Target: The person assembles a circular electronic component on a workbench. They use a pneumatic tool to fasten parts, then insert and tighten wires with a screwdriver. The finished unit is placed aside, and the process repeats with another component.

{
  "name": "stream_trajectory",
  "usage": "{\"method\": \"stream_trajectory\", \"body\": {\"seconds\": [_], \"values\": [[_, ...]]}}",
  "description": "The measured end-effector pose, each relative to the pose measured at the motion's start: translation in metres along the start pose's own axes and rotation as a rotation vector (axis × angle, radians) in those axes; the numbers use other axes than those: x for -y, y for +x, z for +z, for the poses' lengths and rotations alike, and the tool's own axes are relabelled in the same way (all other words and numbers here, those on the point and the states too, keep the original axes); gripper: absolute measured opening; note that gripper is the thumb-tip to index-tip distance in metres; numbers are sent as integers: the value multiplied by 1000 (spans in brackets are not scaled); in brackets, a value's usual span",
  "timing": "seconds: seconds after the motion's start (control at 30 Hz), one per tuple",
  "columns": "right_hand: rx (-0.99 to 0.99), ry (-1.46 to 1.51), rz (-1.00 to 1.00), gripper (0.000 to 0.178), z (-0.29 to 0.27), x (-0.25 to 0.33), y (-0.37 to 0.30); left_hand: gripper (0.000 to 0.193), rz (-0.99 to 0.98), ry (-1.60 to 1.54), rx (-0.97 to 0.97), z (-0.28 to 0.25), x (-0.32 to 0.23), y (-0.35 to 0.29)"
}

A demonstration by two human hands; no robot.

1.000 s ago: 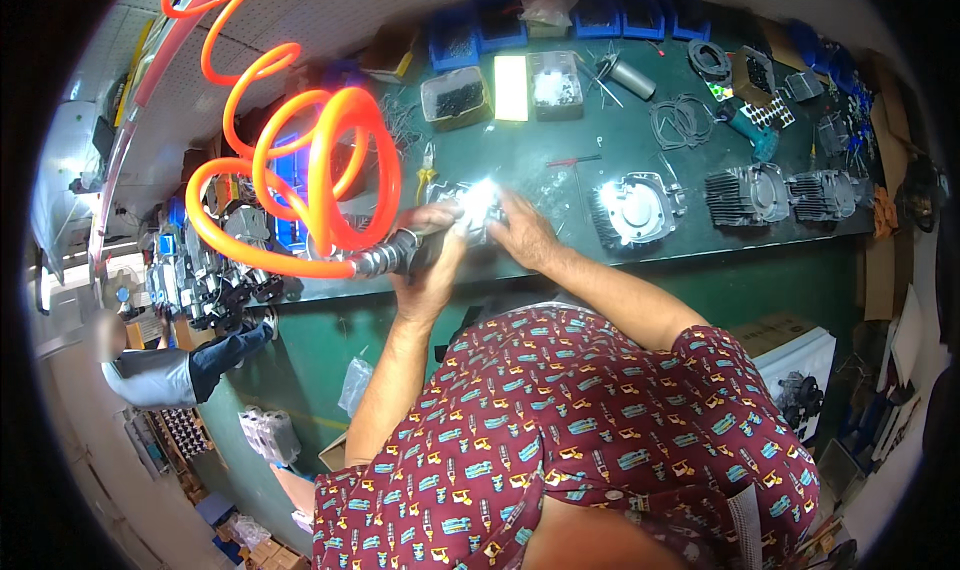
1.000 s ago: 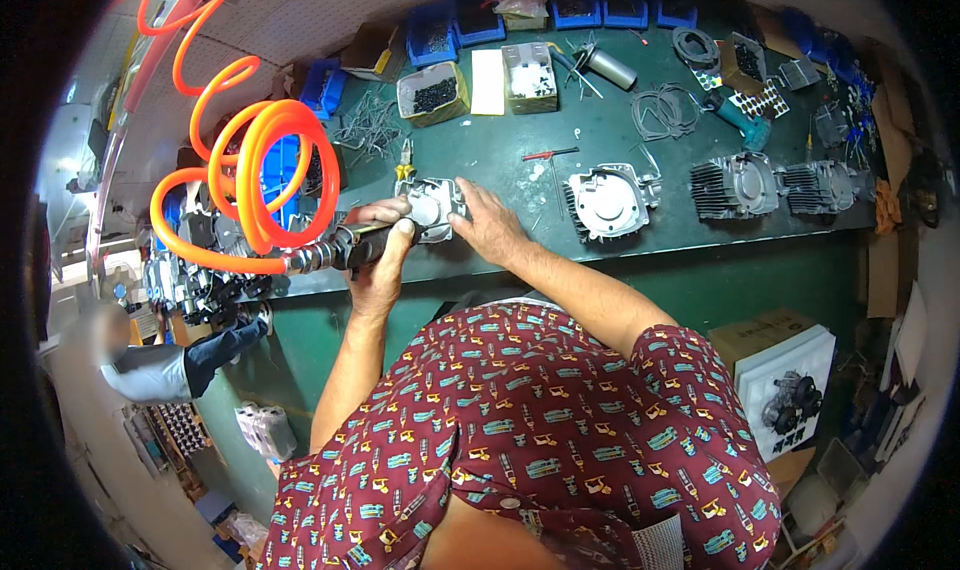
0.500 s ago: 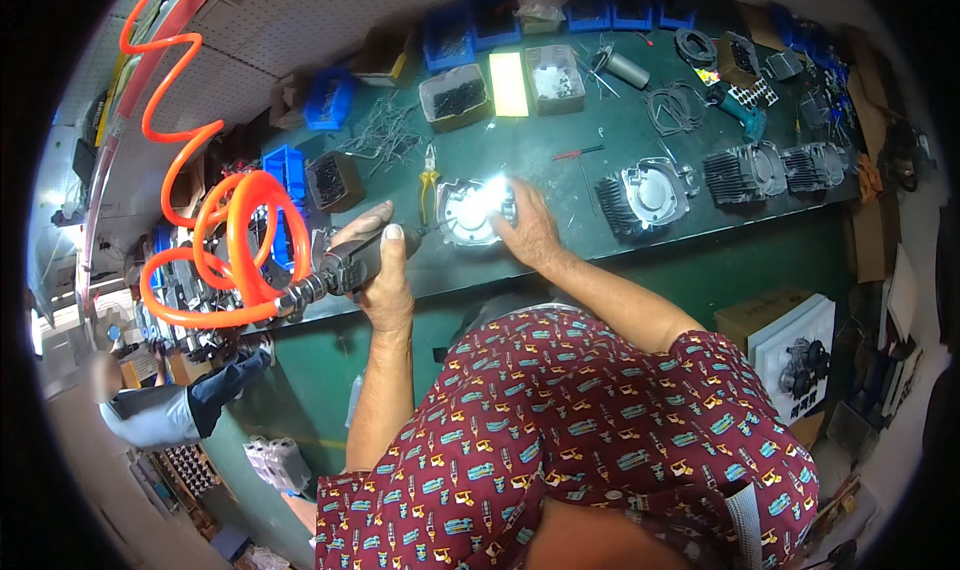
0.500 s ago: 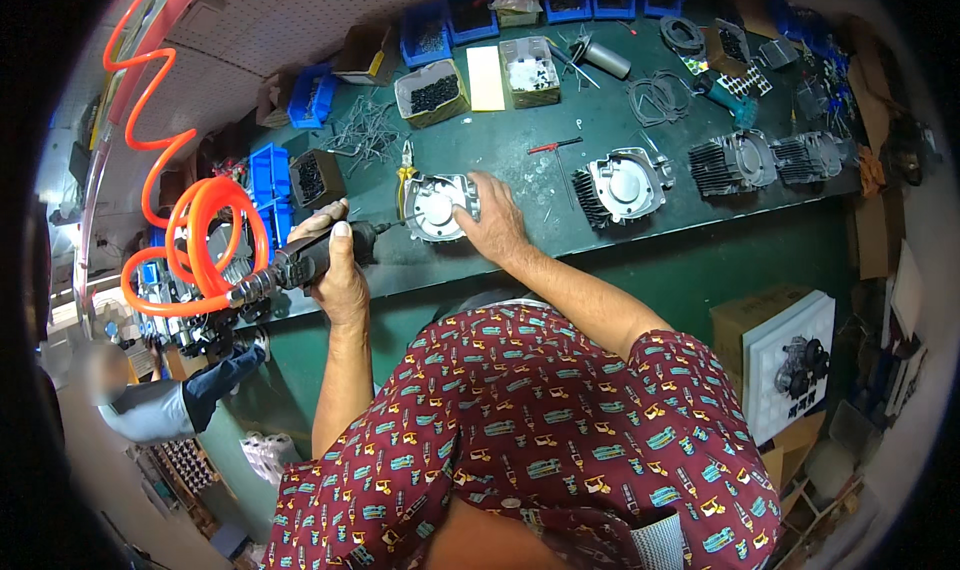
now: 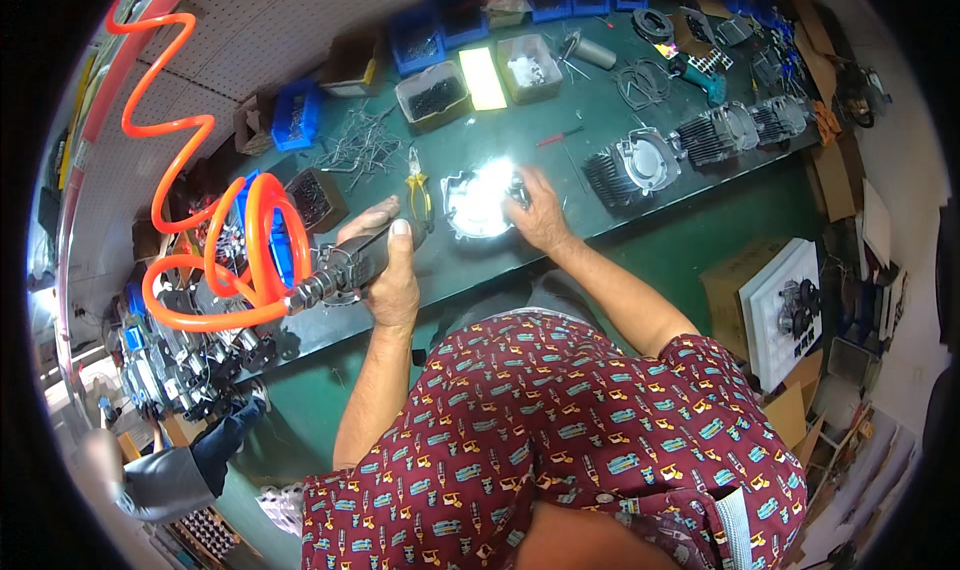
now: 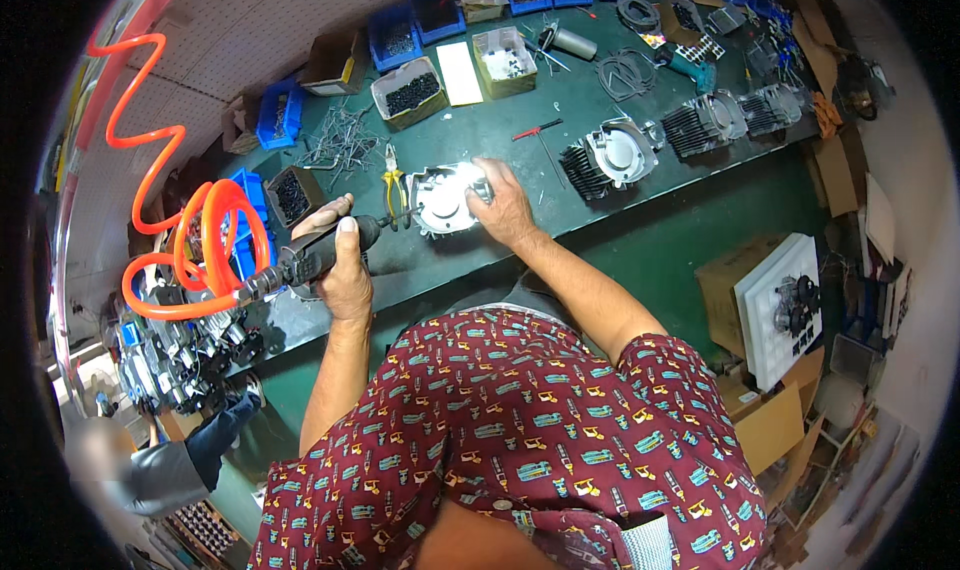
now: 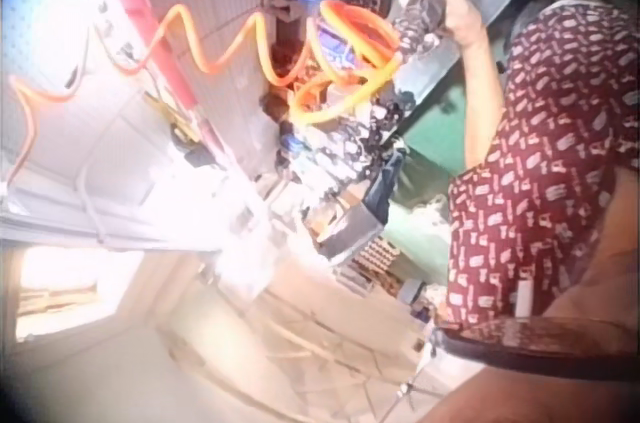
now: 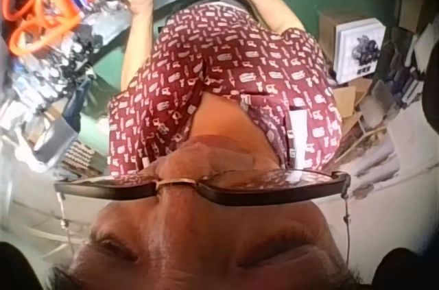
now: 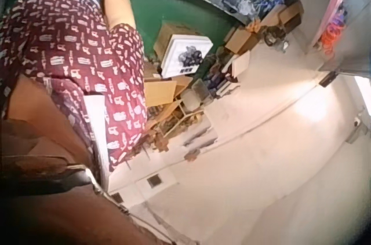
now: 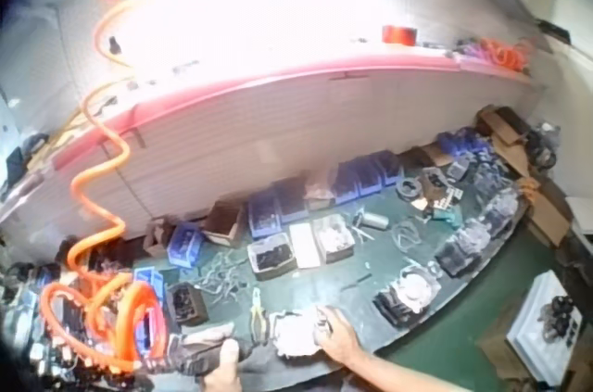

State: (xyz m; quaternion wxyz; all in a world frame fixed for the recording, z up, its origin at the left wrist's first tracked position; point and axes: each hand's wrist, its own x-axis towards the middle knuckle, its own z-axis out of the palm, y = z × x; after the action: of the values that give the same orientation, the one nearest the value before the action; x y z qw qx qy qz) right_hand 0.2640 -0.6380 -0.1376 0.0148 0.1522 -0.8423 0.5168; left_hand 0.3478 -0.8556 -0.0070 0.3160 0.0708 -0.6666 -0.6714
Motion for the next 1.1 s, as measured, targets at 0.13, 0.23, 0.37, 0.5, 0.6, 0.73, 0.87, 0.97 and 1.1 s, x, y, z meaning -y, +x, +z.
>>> {"method": "stream_trajectory", "body": {"seconds": [0.13, 0.23, 0.37, 0.5, 0.6, 0.73, 0.87, 0.97, 1.1], "values": [[19, -11, 91, 58, 0, 5, 0, 27, 13, -31, 26, -6, 0, 1], [27, 1, 95, 57, 0, 3, -1, 27, 25, -13, 57, -9, -1, 5], [16, 6, 80, 56, 0, 4, -1, 25, 38, -50, 48, -5, 1, 6], [9, 0, 66, 55, 1, 2, 1, 23, -6, 182, 166, 0, -12, 19], [24, 32, 84, 55, -4, 8, 2, 28, -128, 181, 323, 19, -22, 33], [49, 38, 48, 56, -5, 8, 3, 25, -242, 38, 427, 31, -17, 37], [31, 26, 10, 57, -2, 3, 4, 20, -200, -59, 325, 46, -14, 32], [60, 33, 45, 58, -5, 4, 0, 23, -52, 54, 390, 44, -6, 28], [49, 53, 45, 59, -4, 0, 1, 22, -23, 110, 363, 45, -5, 28]]}}
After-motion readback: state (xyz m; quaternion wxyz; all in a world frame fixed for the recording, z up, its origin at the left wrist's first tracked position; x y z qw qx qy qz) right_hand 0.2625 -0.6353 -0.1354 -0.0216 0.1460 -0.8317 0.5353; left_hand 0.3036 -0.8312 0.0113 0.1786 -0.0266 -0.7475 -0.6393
